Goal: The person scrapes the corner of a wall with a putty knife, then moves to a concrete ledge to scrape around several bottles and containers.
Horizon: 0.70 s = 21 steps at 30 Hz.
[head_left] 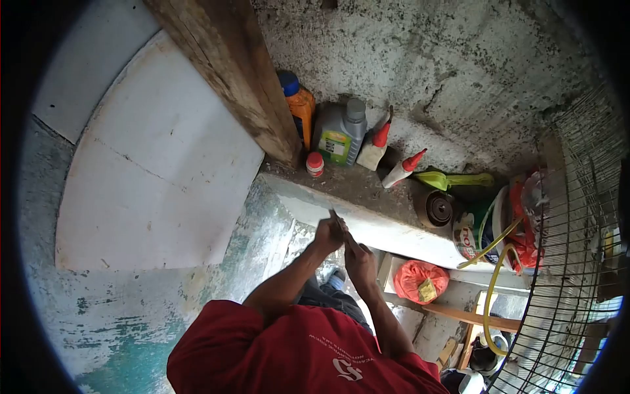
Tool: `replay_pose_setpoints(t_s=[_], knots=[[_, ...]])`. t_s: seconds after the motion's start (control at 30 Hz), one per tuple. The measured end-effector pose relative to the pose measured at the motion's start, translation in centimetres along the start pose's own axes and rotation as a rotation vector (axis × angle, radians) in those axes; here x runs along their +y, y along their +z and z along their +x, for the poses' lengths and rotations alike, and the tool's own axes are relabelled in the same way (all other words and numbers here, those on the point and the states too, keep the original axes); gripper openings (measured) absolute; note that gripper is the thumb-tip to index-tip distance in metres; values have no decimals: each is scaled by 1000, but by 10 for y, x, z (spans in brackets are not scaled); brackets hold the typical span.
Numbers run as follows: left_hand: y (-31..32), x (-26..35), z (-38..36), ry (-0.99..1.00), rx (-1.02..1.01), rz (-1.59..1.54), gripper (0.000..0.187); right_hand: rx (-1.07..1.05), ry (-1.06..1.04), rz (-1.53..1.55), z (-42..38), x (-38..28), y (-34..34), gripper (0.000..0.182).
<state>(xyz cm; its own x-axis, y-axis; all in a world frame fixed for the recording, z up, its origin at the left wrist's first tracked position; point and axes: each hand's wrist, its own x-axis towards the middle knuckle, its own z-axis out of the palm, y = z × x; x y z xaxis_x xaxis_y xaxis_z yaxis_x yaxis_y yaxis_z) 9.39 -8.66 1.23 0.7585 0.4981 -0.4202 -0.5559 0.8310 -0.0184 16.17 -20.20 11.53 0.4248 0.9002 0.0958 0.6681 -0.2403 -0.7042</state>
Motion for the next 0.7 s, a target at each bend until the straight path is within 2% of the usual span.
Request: replay_pose_setpoints(t_s=[0.03, 0.1, 0.13, 0.17, 0.23, 0.3, 0.33, 0.37, 0.43, 0.47, 0.5, 0.63, 0.67, 0.7], knots=[[2, -9, -1, -46, -34, -3, 18, -3, -12, 1, 5, 0, -2, 26], [-11, 8, 6, 102, -135, 111, 21, -25, -26, 14, 11, -4, 3, 27], [-14, 26, 3, 81, -91, -34, 23, 20, -126, 26, 21, 2, 26, 30], [-8, 43, -3, 158, -51, 28, 19, -30, -72, 42, 29, -17, 29, 31], [-12, 55, -9, 105, 6, 24, 17, -54, -84, 24, 25, -28, 30, 31], [-9, 32, -8, -15, -180, 81, 17, -42, -53, 38, 9, -14, 19, 32], [-3, 17, -6, -6, -35, 55, 18, -42, -46, 38, 5, -5, 14, 32], [-1, 16, -5, -38, -59, 30, 19, -44, -37, 37, 6, -3, 15, 34], [0, 21, -8, -20, 28, 71, 17, -41, 0, 47, 1, -4, 25, 38], [3, 26, -11, -12, 44, 125, 17, 32, -47, 78, -3, -7, 33, 37], [4, 30, -17, -13, 65, 183, 17, 14, -22, 110, -7, -9, 38, 35], [19, 19, -20, -38, 104, 84, 18, -57, 2, 90, 1, -5, 13, 33], [15, 18, -17, -43, 29, 66, 18, -94, 28, 103, 4, -6, 10, 33], [10, 20, -16, -25, 39, 86, 18, -58, -5, 121, 5, -4, 14, 31]])
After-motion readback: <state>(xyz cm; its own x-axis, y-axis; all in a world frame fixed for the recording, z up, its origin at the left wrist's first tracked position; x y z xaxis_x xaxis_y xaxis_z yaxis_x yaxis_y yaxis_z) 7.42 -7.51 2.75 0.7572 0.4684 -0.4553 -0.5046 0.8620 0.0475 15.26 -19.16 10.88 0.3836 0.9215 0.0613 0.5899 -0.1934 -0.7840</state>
